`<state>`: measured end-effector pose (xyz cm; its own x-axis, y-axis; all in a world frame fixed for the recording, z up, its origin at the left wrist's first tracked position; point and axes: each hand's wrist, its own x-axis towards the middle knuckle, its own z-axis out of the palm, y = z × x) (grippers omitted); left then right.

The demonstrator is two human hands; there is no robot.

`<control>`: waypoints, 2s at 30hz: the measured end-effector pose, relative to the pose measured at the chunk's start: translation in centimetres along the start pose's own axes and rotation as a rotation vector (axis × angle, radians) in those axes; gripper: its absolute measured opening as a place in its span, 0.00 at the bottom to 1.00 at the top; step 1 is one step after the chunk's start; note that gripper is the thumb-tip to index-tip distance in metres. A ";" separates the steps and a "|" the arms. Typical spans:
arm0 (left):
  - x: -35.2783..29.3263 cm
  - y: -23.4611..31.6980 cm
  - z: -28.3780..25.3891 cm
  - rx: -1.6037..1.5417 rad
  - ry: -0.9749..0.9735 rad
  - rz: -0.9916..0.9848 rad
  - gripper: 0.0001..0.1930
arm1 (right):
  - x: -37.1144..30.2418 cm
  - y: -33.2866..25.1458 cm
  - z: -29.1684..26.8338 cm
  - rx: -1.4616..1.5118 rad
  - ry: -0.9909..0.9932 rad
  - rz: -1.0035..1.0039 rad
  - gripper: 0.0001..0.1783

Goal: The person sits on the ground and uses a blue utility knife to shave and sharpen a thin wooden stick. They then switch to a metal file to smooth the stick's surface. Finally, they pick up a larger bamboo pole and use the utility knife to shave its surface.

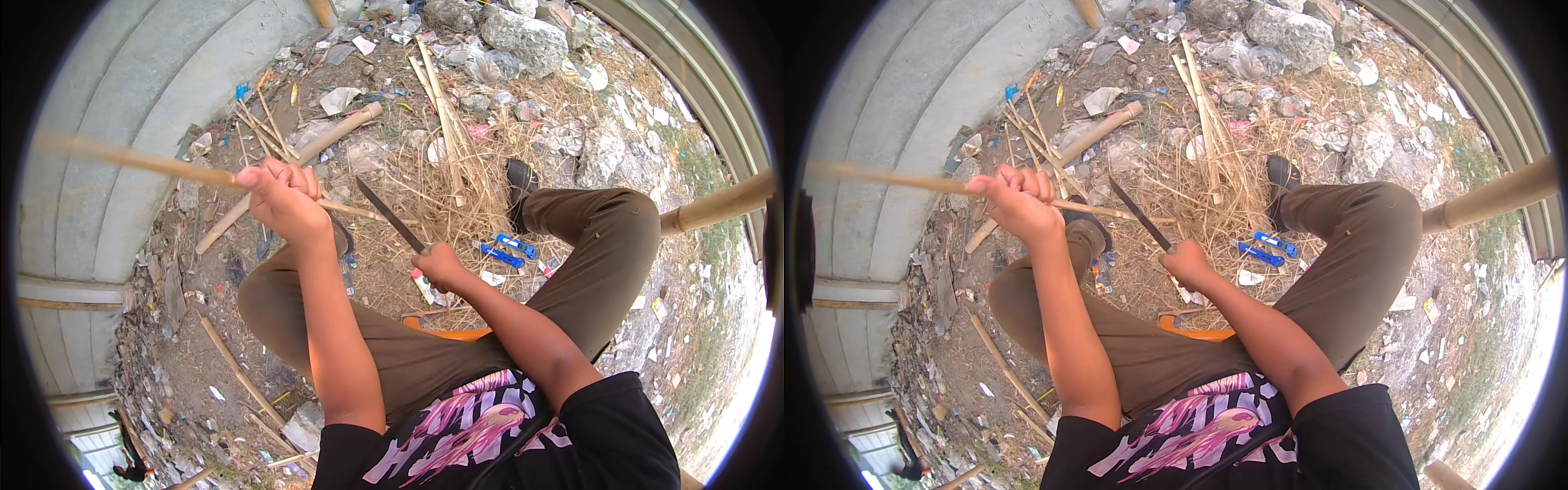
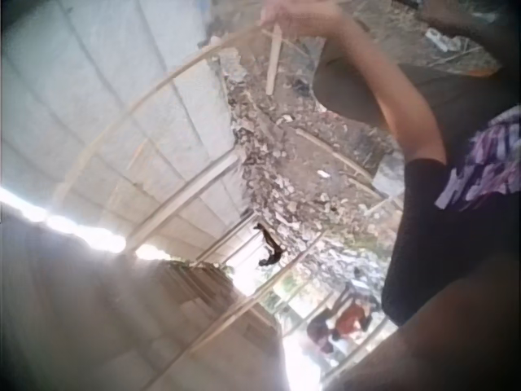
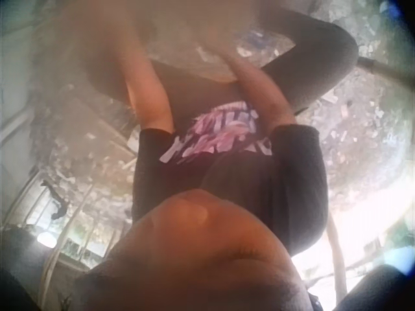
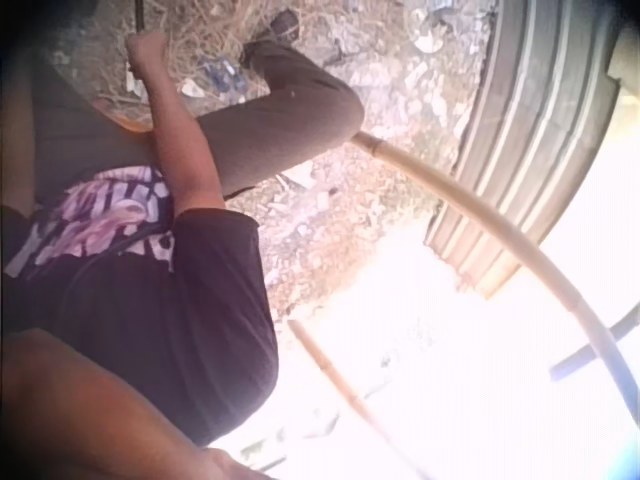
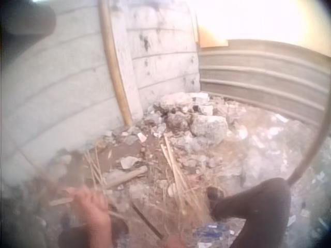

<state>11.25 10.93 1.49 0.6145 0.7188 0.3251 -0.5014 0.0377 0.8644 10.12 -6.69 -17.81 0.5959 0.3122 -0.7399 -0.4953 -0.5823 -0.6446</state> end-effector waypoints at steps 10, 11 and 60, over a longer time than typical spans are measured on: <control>-1.0 -0.9 0.1 -0.059 0.019 0.009 0.42 | -5.1 -4.8 -1.0 0.205 0.448 -0.858 0.15; -1.0 -1.0 0.3 -0.049 0.016 0.009 0.42 | -4.3 -3.7 -0.4 0.280 0.471 -0.877 0.16; -2.2 -3.1 2.0 0.320 0.009 0.128 0.25 | 0.5 -0.4 4.5 0.171 0.043 -0.353 0.20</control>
<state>12.70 7.83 -1.17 0.5527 0.7101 0.4362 -0.3567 -0.2715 0.8939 7.78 -2.90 -18.80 0.7726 0.4369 -0.4606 -0.3511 -0.3104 -0.8834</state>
